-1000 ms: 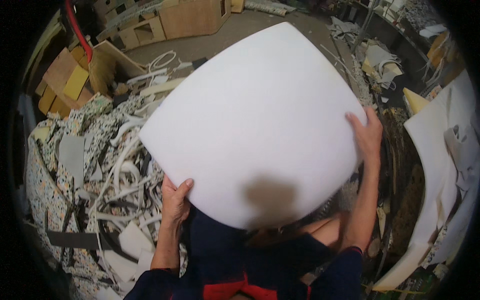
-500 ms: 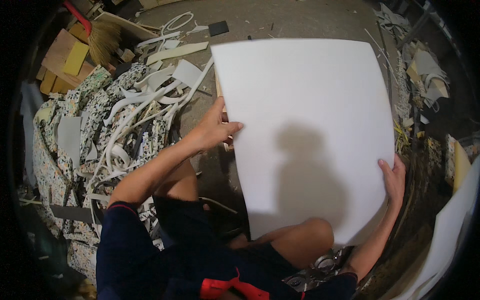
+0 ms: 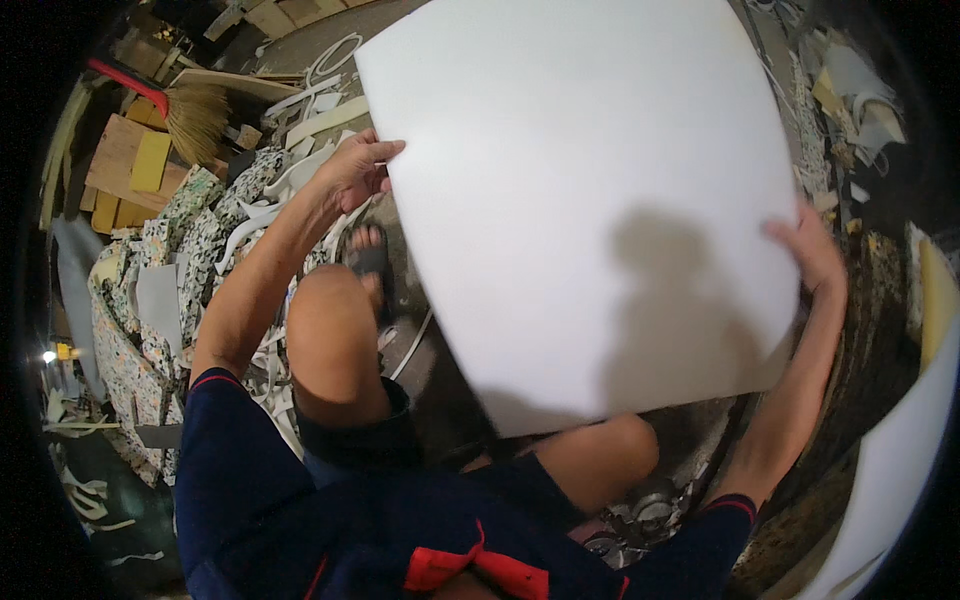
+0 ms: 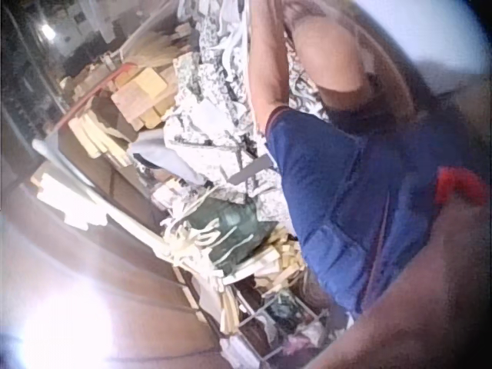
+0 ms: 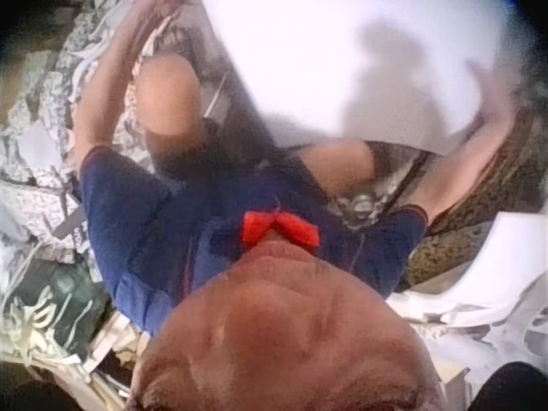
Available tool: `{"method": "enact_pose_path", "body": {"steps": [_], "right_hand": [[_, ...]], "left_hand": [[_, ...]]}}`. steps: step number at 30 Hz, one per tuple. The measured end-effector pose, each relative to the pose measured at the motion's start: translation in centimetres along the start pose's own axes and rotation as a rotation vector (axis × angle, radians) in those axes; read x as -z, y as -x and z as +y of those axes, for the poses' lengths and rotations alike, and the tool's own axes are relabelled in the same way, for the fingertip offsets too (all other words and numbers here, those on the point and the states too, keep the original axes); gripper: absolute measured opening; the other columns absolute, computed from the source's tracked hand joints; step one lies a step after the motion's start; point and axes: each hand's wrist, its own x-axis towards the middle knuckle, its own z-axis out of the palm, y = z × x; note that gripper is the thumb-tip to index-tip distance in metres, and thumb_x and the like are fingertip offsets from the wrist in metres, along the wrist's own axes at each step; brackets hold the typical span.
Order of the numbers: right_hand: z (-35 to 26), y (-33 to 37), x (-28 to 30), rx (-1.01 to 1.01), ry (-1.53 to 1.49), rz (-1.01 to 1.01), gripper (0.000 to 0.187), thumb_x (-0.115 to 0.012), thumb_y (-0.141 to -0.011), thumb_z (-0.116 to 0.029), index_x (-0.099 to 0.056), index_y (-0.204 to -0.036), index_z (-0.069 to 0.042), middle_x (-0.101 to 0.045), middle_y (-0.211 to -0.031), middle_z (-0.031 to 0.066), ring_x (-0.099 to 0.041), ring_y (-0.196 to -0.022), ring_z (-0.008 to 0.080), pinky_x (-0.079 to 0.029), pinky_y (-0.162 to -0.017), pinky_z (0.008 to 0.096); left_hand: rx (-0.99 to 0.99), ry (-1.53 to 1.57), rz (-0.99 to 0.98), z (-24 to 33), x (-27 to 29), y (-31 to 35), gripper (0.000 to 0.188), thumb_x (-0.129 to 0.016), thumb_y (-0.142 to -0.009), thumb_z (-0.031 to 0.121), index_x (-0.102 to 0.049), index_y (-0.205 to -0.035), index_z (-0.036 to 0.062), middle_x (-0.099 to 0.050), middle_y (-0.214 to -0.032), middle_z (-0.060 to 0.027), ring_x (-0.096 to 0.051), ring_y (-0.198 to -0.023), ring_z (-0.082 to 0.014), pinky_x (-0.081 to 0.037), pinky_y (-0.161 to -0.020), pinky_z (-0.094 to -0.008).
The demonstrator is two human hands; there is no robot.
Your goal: The person sits on the floor and assembles a white foam sheet by applying adhesive with a spray gun, pressing the sheet onto a wooden board, and trimming excess material with a knife. The person repeatedly adjusts and smooths the sheet to ensure it adheres properly.
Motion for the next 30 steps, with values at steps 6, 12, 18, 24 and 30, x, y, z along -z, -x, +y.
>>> {"method": "enact_pose_path", "body": {"steps": [6, 12, 18, 24, 30], "right_hand": [[3.3, -1.1, -4.1, -0.132, -0.032, 0.271, 0.033, -0.067, -0.095, -0.015, -0.067, -0.123, 0.0, -0.073, -0.105, 0.0076, -0.067, -0.086, 0.012, -0.054, -0.078, 0.0289], [-1.0, -7.7, -5.0, -0.218, 0.261, 0.221, 0.03, -0.064, -0.093, -0.011, -0.068, -0.12, 0.002, -0.072, -0.095, 0.0058, -0.064, -0.077, 0.0098, -0.053, -0.071, 0.0289], [-2.3, -11.6, -10.2, -0.32, 0.338, 0.249, 0.029, -0.065, -0.09, -0.007, -0.068, -0.117, 0.003, -0.071, -0.092, 0.0045, -0.062, -0.076, 0.0097, -0.052, -0.07, 0.0292], [-7.1, -14.4, -13.2, -0.538, 0.443, 0.277, 0.03, -0.066, -0.086, -0.005, -0.068, -0.114, 0.004, -0.071, -0.092, 0.0046, -0.063, -0.077, 0.0116, -0.052, -0.071, 0.0293], [-11.2, -19.6, -17.5, -0.682, 0.634, 0.253, 0.032, -0.065, -0.086, -0.003, -0.068, -0.117, 0.004, -0.072, -0.093, 0.0054, -0.065, -0.076, 0.0126, -0.053, -0.069, 0.0301]], "left_hand": [[0.026, 0.098, -0.173, -3.7, 2.7, -3.7, 0.035, -0.069, -0.091, 0.006, -0.057, -0.123, -0.0008, -0.07, -0.1, -0.0145, -0.073, -0.081, -0.0231, -0.064, -0.061, -0.0321], [0.036, -0.054, -0.156, -5.6, 6.3, -8.9, 0.043, -0.077, -0.091, 0.012, -0.058, -0.129, 0.006, -0.07, -0.091, -0.0042, -0.069, -0.074, -0.0116, -0.061, -0.061, -0.0271], [0.003, 0.052, -0.437, -7.9, 11.4, -14.0, 0.051, -0.075, -0.09, 0.004, -0.052, -0.135, 0.0023, -0.072, -0.11, -0.0083, -0.07, -0.091, -0.0144, -0.061, -0.071, -0.0288], [0.258, 0.285, -0.572, -10.9, 15.9, -18.2, 0.047, -0.072, -0.094, 0.007, -0.049, -0.134, 0.0, -0.068, -0.113, -0.0112, -0.07, -0.096, -0.0175, -0.062, -0.073, -0.0309], [0.319, 0.2, -0.5, -11.6, 18.7, -22.9, 0.039, -0.069, -0.095, 0.003, -0.052, -0.131, 0.0001, -0.068, -0.108, -0.0109, -0.069, -0.094, -0.0164, -0.06, -0.072, -0.0289]]}}
